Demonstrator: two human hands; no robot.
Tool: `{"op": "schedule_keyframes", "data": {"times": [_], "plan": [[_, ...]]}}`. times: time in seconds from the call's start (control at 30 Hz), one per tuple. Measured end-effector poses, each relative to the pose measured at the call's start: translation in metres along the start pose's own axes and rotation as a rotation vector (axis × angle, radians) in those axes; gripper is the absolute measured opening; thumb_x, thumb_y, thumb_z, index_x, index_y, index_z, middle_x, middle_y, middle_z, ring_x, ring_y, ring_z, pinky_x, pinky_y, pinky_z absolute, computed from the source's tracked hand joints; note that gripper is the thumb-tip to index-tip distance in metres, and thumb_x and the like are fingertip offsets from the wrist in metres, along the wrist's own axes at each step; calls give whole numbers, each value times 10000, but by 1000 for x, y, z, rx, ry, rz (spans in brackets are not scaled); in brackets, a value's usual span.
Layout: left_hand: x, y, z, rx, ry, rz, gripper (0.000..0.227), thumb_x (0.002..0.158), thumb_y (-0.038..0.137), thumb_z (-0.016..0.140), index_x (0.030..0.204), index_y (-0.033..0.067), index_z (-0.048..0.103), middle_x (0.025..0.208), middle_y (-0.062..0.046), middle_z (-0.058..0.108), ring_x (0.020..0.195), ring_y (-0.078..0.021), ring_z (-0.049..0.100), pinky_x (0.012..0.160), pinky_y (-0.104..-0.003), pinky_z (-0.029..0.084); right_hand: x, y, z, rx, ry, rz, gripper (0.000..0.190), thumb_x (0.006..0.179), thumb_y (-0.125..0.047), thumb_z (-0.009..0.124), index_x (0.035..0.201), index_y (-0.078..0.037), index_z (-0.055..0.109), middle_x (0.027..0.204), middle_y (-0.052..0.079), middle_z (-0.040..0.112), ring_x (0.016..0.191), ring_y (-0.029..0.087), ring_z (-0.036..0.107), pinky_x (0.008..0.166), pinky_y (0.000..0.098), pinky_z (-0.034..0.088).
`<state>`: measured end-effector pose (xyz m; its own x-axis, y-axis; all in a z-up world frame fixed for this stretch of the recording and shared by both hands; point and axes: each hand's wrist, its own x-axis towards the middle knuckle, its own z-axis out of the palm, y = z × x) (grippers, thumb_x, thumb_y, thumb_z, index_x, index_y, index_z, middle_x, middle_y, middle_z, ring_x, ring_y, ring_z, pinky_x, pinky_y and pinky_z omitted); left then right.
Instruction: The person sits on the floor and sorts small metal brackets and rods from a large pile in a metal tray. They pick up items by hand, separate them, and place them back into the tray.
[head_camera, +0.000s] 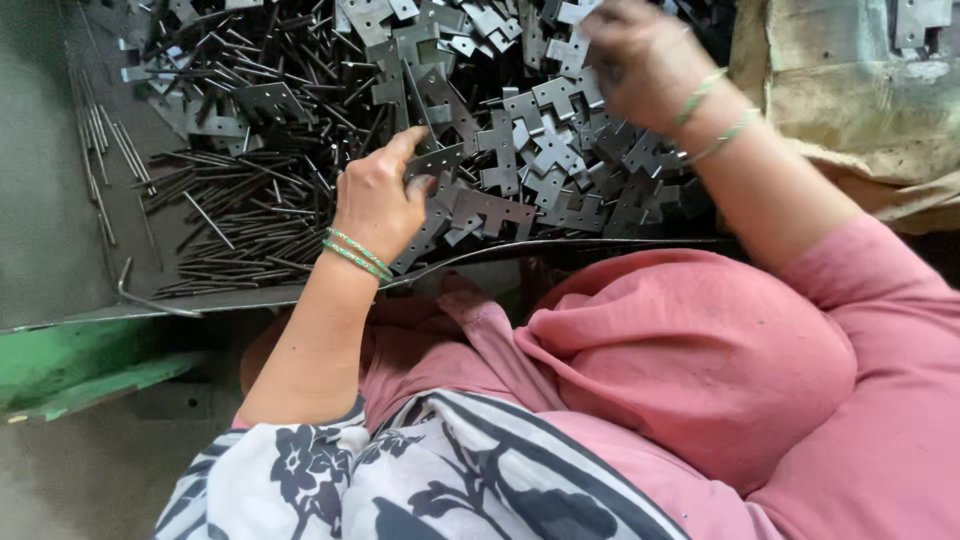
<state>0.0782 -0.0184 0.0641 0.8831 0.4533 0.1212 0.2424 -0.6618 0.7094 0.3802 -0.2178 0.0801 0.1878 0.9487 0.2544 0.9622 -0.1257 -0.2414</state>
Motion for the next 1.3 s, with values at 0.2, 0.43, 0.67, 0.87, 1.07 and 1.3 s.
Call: {"op": "schedule_keyframes", "data": {"times": [0.2,0.43,0.67,0.87,1.07,1.3], "plan": [[-4,-28,5,-994,182,-72,181,986,-63,755,1128,45,732,1336,-121,704,1064,-197,733,909,-329,586,-10,28,150,-73,-486,-44,783,815,-118,765,1532,-19,468,1457,188,522,1334,367,490,1023,512,446],[-2,-60,-63,-1986,391,-243,418,984,499,479,1168,140,589,1392,-135,588,1152,-232,676,983,-423,598,15,12,134,-53,-608,244,729,734,-195,842,1408,-141,569,1374,121,565,1357,356,444,1087,560,360],[34,-63,-38,-281,-10,-658,528,1043,336,520,1558,278,414,1113,-136,749,812,-249,724,720,-364,625,12,29,133,106,-332,40,215,800,-109,854,1001,-107,777,1025,93,693,1106,337,599,952,475,504],[46,-98,21,425,-32,-91,656,761,-16,768,1366,77,535,1106,-209,717,1003,-405,706,858,-472,587,2,20,83,819,-47,377,167,972,-104,824,1067,-19,717,997,52,675,866,136,640,757,239,544],[35,-120,25,522,-161,-147,694,719,-76,700,1378,-36,488,1198,-314,617,1018,-474,659,870,-493,559,-22,26,78,1742,86,1098,54,1028,-24,608,1079,-23,626,920,40,690,714,83,676,464,133,365],[33,-129,20,270,189,-138,527,805,-84,613,1325,-14,569,1195,-208,640,1068,-334,680,969,-384,587,-28,12,105,1908,69,1238,188,968,83,533,1143,49,593,1076,147,676,743,106,664,506,129,436]]}}
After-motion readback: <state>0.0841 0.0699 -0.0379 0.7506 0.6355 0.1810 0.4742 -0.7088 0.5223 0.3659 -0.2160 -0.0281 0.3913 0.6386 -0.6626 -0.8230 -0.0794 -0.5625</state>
